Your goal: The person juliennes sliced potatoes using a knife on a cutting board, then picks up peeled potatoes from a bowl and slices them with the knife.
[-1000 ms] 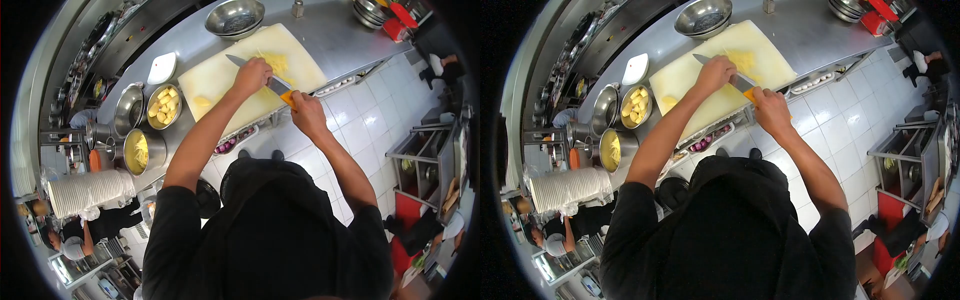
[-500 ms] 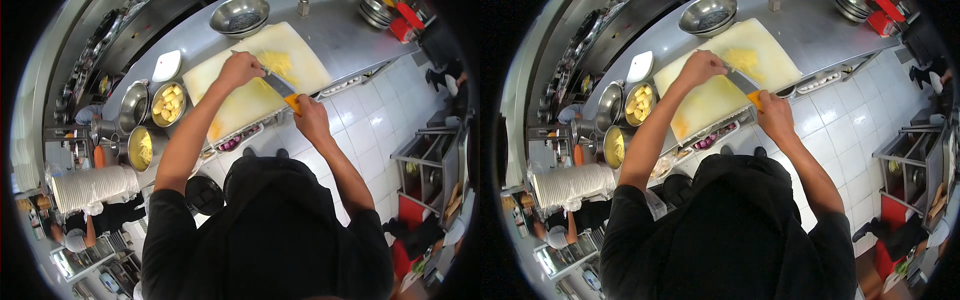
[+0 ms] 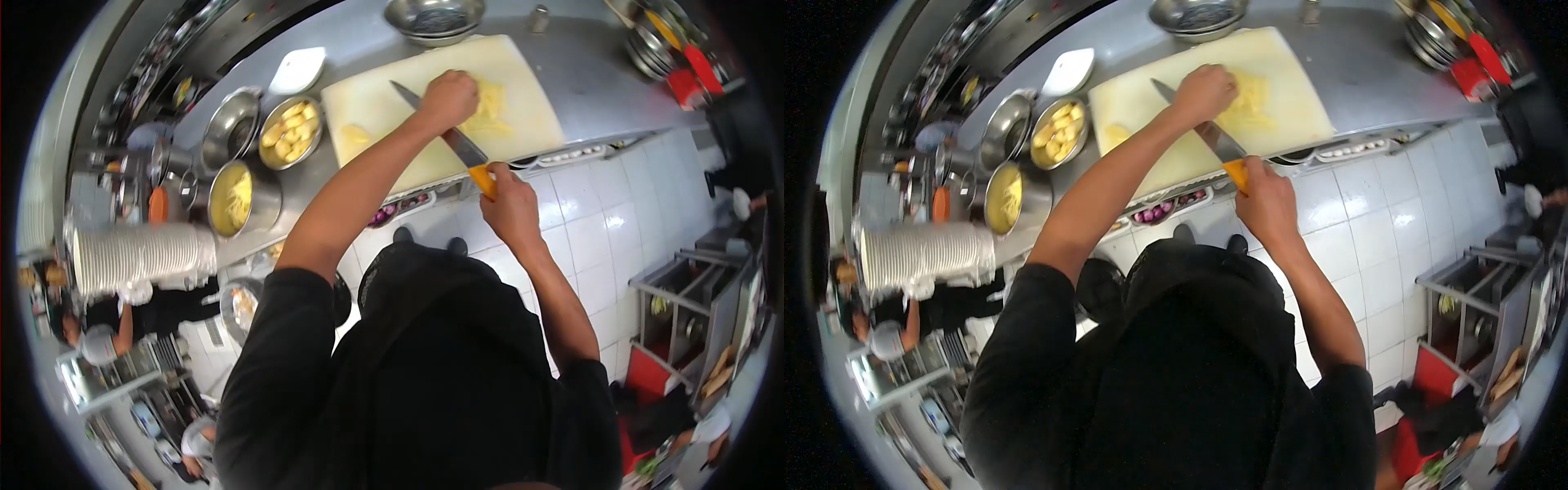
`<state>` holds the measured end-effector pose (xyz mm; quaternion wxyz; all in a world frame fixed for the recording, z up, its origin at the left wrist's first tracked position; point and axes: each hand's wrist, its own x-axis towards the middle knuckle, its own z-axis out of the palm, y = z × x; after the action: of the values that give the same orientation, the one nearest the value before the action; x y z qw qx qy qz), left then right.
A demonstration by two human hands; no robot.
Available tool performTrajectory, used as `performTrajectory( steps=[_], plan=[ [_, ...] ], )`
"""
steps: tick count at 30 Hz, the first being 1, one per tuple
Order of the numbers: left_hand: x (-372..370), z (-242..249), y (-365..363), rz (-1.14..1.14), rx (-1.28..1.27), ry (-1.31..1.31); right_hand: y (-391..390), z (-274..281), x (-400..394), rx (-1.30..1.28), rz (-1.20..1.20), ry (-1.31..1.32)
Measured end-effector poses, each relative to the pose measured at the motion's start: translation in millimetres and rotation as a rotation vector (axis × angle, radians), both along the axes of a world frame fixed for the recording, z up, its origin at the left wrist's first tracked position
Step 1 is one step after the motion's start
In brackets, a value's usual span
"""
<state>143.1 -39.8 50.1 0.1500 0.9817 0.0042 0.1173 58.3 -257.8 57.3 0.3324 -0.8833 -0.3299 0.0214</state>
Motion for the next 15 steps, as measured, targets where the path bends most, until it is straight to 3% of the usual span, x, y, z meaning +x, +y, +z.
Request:
performTrajectory(
  steps=[5,9,14,15],
  plan=[
    [-50,31,15,0.097,-0.266,-0.212,5,30,-16,-0.046,0.034,0.426],
    [-135,35,57,0.361,-0.505,-0.361,2,21,-22,0.034,0.074,0.47],
    [-202,-6,91,0.834,-0.557,-0.182,5,11,-20,0.052,0.114,0.501],
    [-203,-6,90,0.845,-0.551,-0.177,6,9,-20,0.055,0.125,0.512]
  ],
)
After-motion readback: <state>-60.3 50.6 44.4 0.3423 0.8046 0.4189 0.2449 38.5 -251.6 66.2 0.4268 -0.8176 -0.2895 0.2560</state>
